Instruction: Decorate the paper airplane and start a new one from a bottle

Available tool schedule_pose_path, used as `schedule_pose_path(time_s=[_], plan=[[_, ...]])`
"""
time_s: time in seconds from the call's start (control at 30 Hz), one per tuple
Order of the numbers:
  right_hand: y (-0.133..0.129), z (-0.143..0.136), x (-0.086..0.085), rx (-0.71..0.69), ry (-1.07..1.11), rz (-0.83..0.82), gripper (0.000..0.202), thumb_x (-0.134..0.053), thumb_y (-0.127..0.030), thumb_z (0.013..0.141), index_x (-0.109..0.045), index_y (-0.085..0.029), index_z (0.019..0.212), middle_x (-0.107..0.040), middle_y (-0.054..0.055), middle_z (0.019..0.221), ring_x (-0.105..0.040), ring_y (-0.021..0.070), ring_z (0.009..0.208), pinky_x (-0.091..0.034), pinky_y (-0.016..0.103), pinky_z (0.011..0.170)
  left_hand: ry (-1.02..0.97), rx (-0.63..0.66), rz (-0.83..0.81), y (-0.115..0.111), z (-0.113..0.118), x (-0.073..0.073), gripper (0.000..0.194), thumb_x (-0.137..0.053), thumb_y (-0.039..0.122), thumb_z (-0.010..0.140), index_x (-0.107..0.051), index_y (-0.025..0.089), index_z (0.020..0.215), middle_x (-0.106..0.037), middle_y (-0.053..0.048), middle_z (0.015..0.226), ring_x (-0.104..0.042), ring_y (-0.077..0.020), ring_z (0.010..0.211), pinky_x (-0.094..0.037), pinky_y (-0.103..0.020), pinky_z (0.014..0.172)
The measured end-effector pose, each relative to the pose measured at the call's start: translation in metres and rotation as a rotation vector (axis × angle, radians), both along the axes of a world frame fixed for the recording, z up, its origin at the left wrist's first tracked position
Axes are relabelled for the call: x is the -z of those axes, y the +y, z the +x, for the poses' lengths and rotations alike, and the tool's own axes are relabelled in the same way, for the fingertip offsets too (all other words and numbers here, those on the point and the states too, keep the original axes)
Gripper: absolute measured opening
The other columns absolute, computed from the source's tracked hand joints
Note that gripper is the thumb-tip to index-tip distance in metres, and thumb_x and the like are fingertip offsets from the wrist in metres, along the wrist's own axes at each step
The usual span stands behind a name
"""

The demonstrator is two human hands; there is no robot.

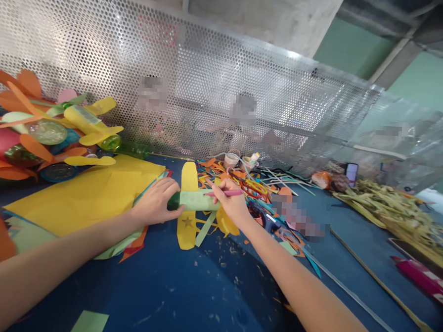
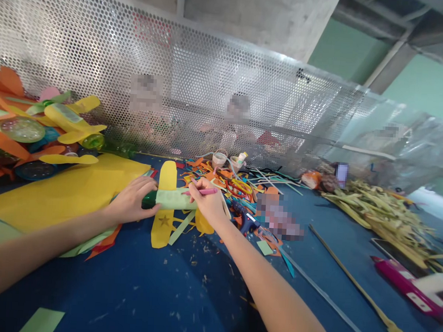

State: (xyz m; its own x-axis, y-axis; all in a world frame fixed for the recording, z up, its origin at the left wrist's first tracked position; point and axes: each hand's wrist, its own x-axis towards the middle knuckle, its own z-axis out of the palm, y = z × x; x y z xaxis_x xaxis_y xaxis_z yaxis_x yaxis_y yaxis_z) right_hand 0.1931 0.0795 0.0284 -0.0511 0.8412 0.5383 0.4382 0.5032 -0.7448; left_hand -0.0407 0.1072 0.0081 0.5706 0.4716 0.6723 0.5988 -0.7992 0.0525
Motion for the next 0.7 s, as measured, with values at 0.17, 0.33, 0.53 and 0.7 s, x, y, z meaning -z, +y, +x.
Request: schedule_pose_path(time_s=[0.17,0.33,0.53,0.7], plan=[[0.0006,0.0006,0.0005,-0.019,0.002,-0.026,0.031,-0.052,-0.041,0.084,-0.041,-0.023,0.062,-0.057,-0.004,0.050,-0.061,0.0156,0.058,-0.047,0.031,0.069,-0.011,0.001,-0.009,-0.0003,-0.0001,-0.0001,0.021,-0.056,0.035,0.075,-0.047,0.020,0.088,-0.057,-0.009,0.094,-0.053,-0.0260,0.096,-0.044,-0.041,0.083],[0.0017,0.0004,0.0007,0.022,0.002,-0.010,0.030,-0.051,-0.041,0.085,-0.041,-0.024,0.062,-0.057,-0.003,0.050,-0.060,0.0154,0.056,-0.047,0.030,0.068,-0.021,0.007,-0.012,-0.0006,-0.0001,-0.0002,0.020,-0.055,0.034,0.074,-0.047,0.020,0.087,-0.057,-0.008,0.094,-0.053,-0.0257,0.096,-0.044,-0.041,0.082],[0.0004,0.0012,-0.0009,-0.025,-0.015,-0.055,0.030,-0.053,-0.042,0.083,-0.042,-0.023,0.062,-0.058,-0.003,0.050,-0.064,0.0167,0.060,-0.047,0.028,0.065,-0.011,0.006,-0.018,-0.0004,-0.0003,-0.0001,0.020,-0.055,0.033,0.075,-0.047,0.020,0.087,-0.057,-0.009,0.094,-0.053,-0.0258,0.096,-0.044,-0.040,0.083],[0.0017,0.0016,0.0014,0.016,-0.003,-0.013,0.030,-0.051,-0.041,0.085,-0.043,-0.023,0.062,-0.058,-0.003,0.051,-0.063,0.0159,0.060,-0.047,0.030,0.071,0.004,-0.006,-0.011,-0.0003,-0.0002,0.0000,0.022,-0.055,0.034,0.075,-0.046,0.020,0.089,-0.057,-0.009,0.096,-0.052,-0.0260,0.098,-0.043,-0.041,0.085]])
